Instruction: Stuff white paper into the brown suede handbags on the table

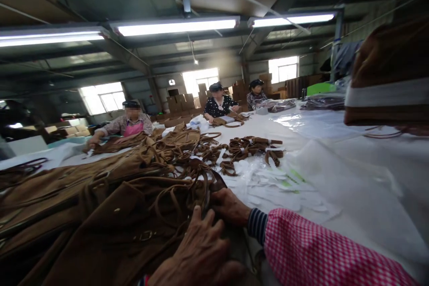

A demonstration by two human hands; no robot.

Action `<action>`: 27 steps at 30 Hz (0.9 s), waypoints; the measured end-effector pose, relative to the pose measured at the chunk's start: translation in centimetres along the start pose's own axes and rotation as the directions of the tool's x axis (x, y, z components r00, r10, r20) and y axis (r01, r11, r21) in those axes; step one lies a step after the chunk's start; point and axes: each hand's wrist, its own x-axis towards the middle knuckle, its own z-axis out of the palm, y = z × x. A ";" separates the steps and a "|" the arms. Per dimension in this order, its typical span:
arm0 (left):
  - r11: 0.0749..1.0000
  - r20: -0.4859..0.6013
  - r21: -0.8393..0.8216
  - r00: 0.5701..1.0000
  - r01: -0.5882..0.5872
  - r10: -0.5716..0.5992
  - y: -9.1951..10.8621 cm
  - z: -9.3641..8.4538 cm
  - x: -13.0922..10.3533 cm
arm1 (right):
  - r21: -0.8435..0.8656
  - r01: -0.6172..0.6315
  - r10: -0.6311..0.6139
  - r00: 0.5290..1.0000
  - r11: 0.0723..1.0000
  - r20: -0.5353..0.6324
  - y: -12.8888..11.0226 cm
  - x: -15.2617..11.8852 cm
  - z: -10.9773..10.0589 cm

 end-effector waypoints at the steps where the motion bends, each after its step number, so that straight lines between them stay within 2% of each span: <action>1: 0.999 0.060 -0.045 0.998 0.024 -0.021 0.1 -1.0 0.4 | 0.021 0.025 -0.025 1.000 0.999 -0.002 -0.1 -0.3 0.1; 3: 0.989 0.195 -0.138 0.981 0.045 -0.017 0.3 -3.1 1.3 | -0.026 0.054 -0.056 0.997 0.998 -0.045 -0.1 -1.1 0.4; 7: 0.975 0.410 -0.206 0.912 0.081 0.011 -0.1 -6.4 2.6 | -0.303 -0.004 -0.023 0.996 0.953 -0.085 0.2 -2.1 1.0; 9: 0.981 0.441 -0.162 0.897 0.111 -0.029 -0.7 -7.7 2.5 | -0.351 -0.008 -0.016 0.998 0.936 -0.063 0.4 -2.3 1.1; 12: 0.973 0.445 -0.139 0.890 0.182 -0.103 -1.2 -8.9 1.2 | -0.329 0.002 -0.022 0.998 0.944 -0.057 0.7 -2.4 1.1; 15: 0.938 0.466 -0.147 0.858 0.315 -0.215 -0.7 -8.6 -0.9 | -0.287 -0.003 -0.012 0.999 0.958 -0.051 0.7 -2.4 1.1; 19: 0.871 0.419 -0.162 0.832 0.464 -0.365 0.5 -6.6 -2.8 | -0.251 -0.036 0.030 0.999 0.967 -0.028 0.3 -2.5 1.0; 24: 0.897 0.358 -0.142 0.866 0.419 -0.348 0.5 -5.2 -2.8 | -0.114 -0.038 0.052 0.991 0.993 0.120 -0.5 -4.0 0.4; 27: 0.938 0.316 -0.076 0.900 0.338 -0.299 0.1 -5.1 -2.1 | -0.115 -0.042 0.056 0.992 0.992 0.116 -0.8 -5.0 0.4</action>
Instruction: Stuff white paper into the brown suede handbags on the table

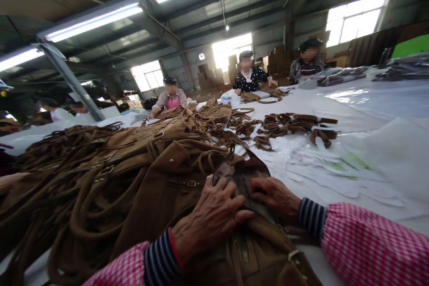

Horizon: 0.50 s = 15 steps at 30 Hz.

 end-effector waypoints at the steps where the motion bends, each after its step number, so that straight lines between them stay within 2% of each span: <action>1: 0.998 -0.028 0.050 0.999 -0.037 0.038 0.0 0.0 0.3 | -0.004 -0.005 0.005 1.000 1.000 -0.013 0.0 -0.2 0.1; 4: 0.950 -0.089 0.242 0.970 -0.198 0.225 0.6 0.1 1.0 | 0.011 0.015 -0.015 1.000 1.000 -0.024 0.4 -0.4 0.4; 7: 0.861 -0.060 0.369 0.915 -0.351 0.399 1.1 0.3 1.4 | 0.010 0.049 -0.049 0.999 0.999 -0.012 0.6 -0.1 0.5; 8: 0.857 -0.044 0.364 0.912 -0.364 0.407 1.2 0.3 1.6 | 0.000 0.046 -0.046 0.999 0.999 -0.009 0.6 -0.1 0.5; 10: 0.898 -0.001 0.288 0.938 -0.332 0.347 0.9 -0.1 2.1 | -0.005 0.023 -0.023 1.000 1.000 -0.012 0.4 0.0 0.3; 13: 0.950 0.068 0.166 0.964 -0.264 0.256 -0.2 -1.5 3.1 | 0.063 0.012 -0.010 0.999 0.998 -0.033 0.0 0.1 0.0; 15: 0.959 0.086 0.159 0.971 -0.236 0.225 -0.8 -2.6 3.7 | 0.124 0.014 -0.006 0.998 0.992 -0.068 -0.2 0.0 -0.1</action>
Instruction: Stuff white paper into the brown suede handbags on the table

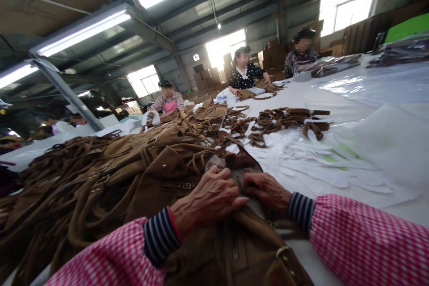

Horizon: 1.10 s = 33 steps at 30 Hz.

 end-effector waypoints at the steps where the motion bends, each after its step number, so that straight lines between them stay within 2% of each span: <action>1: 1.000 0.010 0.013 1.000 0.025 -0.025 -0.3 -0.4 0.1 | 0.028 0.000 0.001 1.000 1.000 -0.022 0.0 0.0 0.0; 4: 0.992 0.068 0.060 0.991 0.111 -0.115 -0.7 -1.1 0.6 | 0.076 0.011 -0.005 0.997 0.997 -0.083 0.0 -0.1 0.0; 8: 0.990 0.103 -0.014 0.985 0.138 -0.136 -0.9 0.0 1.1 | 0.032 0.109 -0.104 0.986 0.994 -0.133 0.1 -0.2 0.4; 13: 0.985 0.022 -0.100 0.990 0.140 -0.138 -1.9 2.6 1.1 | -0.136 0.221 -0.242 0.956 0.966 -0.165 0.1 -0.3 1.1; 17: 0.981 -0.003 -0.166 0.995 0.099 -0.101 -2.5 3.1 1.6 | -0.167 0.265 -0.292 0.940 0.950 -0.174 0.0 -0.3 1.2; 20: 0.977 -0.008 -0.207 0.999 0.042 -0.045 -3.0 3.5 1.6 | -0.132 0.248 -0.268 0.948 0.960 -0.169 -0.2 -0.2 1.1; 23: 0.985 -0.053 -0.173 0.998 0.004 -0.014 -3.8 4.9 1.2 | -0.084 0.166 -0.177 0.973 0.983 -0.148 -0.1 0.2 1.0; 27: 0.993 -0.116 -0.109 0.993 -0.034 0.021 -4.6 6.4 1.0 | -0.174 0.084 -0.097 0.993 0.981 -0.064 0.0 0.6 0.8; 31: 0.993 -0.178 -0.111 0.984 -0.036 0.016 -4.7 5.6 1.3 | -0.347 0.123 -0.122 0.992 0.930 0.022 -0.2 0.5 0.5; 33: 0.991 -0.171 -0.130 0.985 -0.040 0.017 -4.7 5.0 1.0 | -0.425 0.153 -0.142 0.988 0.892 0.056 -0.2 0.5 0.4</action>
